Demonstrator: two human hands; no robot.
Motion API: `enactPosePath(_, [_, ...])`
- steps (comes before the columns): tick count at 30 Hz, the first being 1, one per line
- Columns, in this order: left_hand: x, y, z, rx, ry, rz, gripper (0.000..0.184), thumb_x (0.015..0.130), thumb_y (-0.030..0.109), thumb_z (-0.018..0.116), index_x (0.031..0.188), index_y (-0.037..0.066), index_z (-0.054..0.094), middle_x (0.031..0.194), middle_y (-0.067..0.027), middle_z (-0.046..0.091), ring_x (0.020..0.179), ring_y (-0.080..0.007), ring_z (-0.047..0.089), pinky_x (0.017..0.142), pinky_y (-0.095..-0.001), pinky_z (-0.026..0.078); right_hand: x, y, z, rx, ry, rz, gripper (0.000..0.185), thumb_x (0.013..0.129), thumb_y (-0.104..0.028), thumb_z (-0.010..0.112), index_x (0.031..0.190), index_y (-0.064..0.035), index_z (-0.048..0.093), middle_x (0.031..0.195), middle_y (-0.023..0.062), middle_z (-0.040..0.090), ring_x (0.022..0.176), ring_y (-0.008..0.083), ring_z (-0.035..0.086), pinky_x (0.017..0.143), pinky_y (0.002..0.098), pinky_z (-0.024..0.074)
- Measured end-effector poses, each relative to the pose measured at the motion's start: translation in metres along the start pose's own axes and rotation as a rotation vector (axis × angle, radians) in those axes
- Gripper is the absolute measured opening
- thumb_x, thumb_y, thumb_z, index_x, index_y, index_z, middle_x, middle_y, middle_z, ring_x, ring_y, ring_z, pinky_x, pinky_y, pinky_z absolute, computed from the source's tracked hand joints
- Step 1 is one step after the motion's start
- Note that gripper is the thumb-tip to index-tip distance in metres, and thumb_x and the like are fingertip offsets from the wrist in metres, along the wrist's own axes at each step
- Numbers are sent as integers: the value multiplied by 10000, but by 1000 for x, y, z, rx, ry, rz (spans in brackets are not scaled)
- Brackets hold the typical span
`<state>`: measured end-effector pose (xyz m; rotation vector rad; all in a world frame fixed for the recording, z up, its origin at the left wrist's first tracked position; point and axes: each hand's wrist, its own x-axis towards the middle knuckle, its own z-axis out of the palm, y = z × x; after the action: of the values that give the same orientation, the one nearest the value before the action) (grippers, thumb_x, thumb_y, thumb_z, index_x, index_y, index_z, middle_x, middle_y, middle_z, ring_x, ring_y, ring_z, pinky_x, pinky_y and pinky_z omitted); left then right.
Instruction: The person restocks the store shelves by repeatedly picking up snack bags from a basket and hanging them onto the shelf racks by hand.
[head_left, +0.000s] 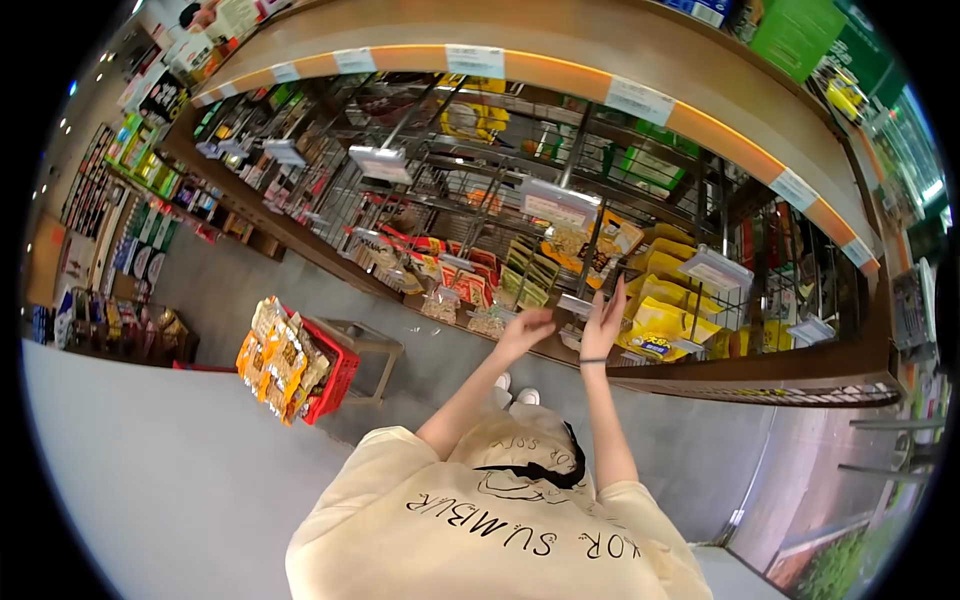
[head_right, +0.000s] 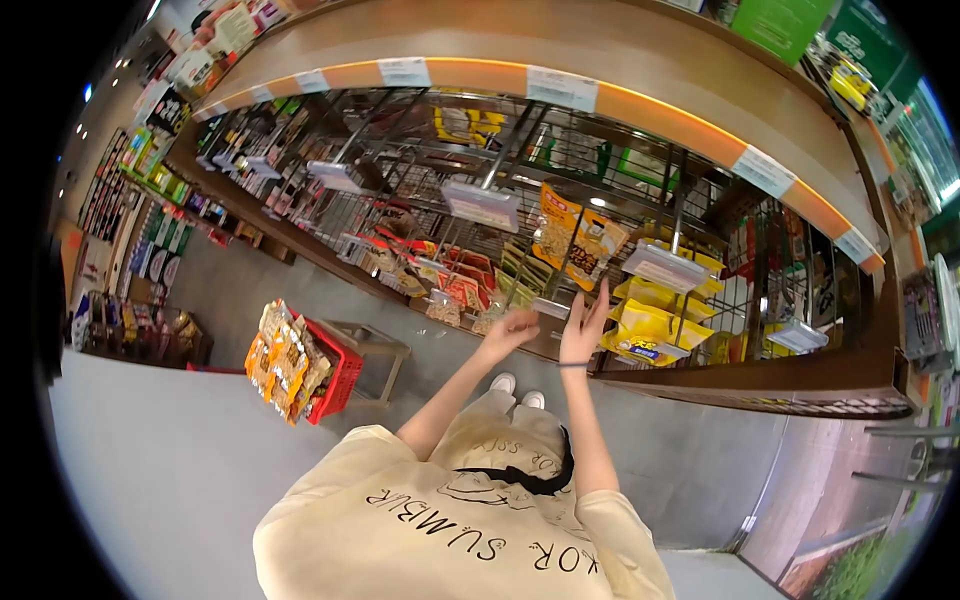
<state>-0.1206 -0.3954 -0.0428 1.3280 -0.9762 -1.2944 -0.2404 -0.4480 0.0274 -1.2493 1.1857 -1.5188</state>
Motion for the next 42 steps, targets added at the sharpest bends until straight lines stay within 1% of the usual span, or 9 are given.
enactPosePath(6, [-113, -69, -35, -167, -35, -395, 335, 697, 185, 607, 976, 36, 495, 886, -36, 543, 841, -100, 493, 751, -240, 392, -102, 82, -61, -277, -507, 323, 166, 805, -97, 431, 913, -18, 530, 836, 71, 582, 777, 134, 534, 699, 239, 411])
enactPosePath(12, [-173, -59, -43, -122, -131, -603, 374, 708, 268, 580, 1015, 82, 477, 942, -29, 525, 886, -99, 480, 785, -234, 366, -191, 172, -173, -1070, -1174, 508, 211, 736, -190, 505, 885, -43, 530, 728, 84, 577, 682, 186, 542, 614, 271, 428])
enactPosePath(14, [-184, -82, -53, -159, -94, -511, 402, 691, 281, 585, 1019, 79, 470, 934, -52, 539, 884, -138, 499, 763, -254, 384, -227, 225, -232, -686, -925, 702, 192, 733, -187, 493, 863, -51, 534, 763, 91, 566, 696, 216, 544, 619, 283, 437])
enactPosePath(16, [-196, -97, -67, 51, 4, -372, 399, 691, 261, 578, 1016, 58, 462, 896, -85, 554, 847, -188, 522, 733, -282, 405, -231, 186, -227, -596, -249, 1534, 187, 735, -182, 479, 847, -44, 538, 821, 99, 551, 709, 218, 541, 613, 291, 444])
enactPosePath(18, [-216, -89, -81, 197, 70, -369, 403, 690, 262, 574, 1013, 50, 459, 883, -101, 556, 834, -207, 527, 723, -295, 410, -242, 193, -238, -755, -20, 1668, 190, 732, -228, 444, 804, -92, 557, 840, 76, 572, 654, 170, 534, 564, 312, 412])
enactPosePath(28, [-353, -128, -189, 232, 245, -354, 402, 680, 279, 553, 1004, 57, 469, 841, -116, 563, 790, -230, 541, 700, -314, 418, -268, 175, -41, -651, -669, 1211, 173, 754, -211, 469, 860, -88, 529, 797, 45, 583, 677, 119, 550, 564, 243, 418])
enactPosePath(34, [-501, -224, -231, 524, 612, -805, 317, 708, 270, 467, 950, 69, 510, 878, -166, 553, 837, -308, 524, 703, -374, 420, -329, 153, 73, -465, -1008, 1006, 173, 755, -117, 454, 888, -29, 522, 779, 82, 580, 663, 127, 544, 534, 222, 415])
enactPosePath(38, [-587, -256, -213, 345, 327, -1209, 291, 719, 269, 441, 901, 61, 531, 848, -169, 559, 828, -304, 529, 690, -383, 421, -371, 189, 92, -467, -1100, 962, 139, 749, -37, 442, 854, 3, 525, 757, 97, 577, 655, 143, 544, 593, 239, 443])
enactPosePath(42, [-616, -273, -181, 103, 648, -1148, 289, 727, 273, 428, 882, 54, 535, 851, -173, 559, 830, -307, 528, 696, -381, 419, -379, 182, 157, -507, -1076, 1019, 151, 756, -92, 462, 879, -38, 530, 748, 73, 576, 654, 132, 545, 572, 228, 436])
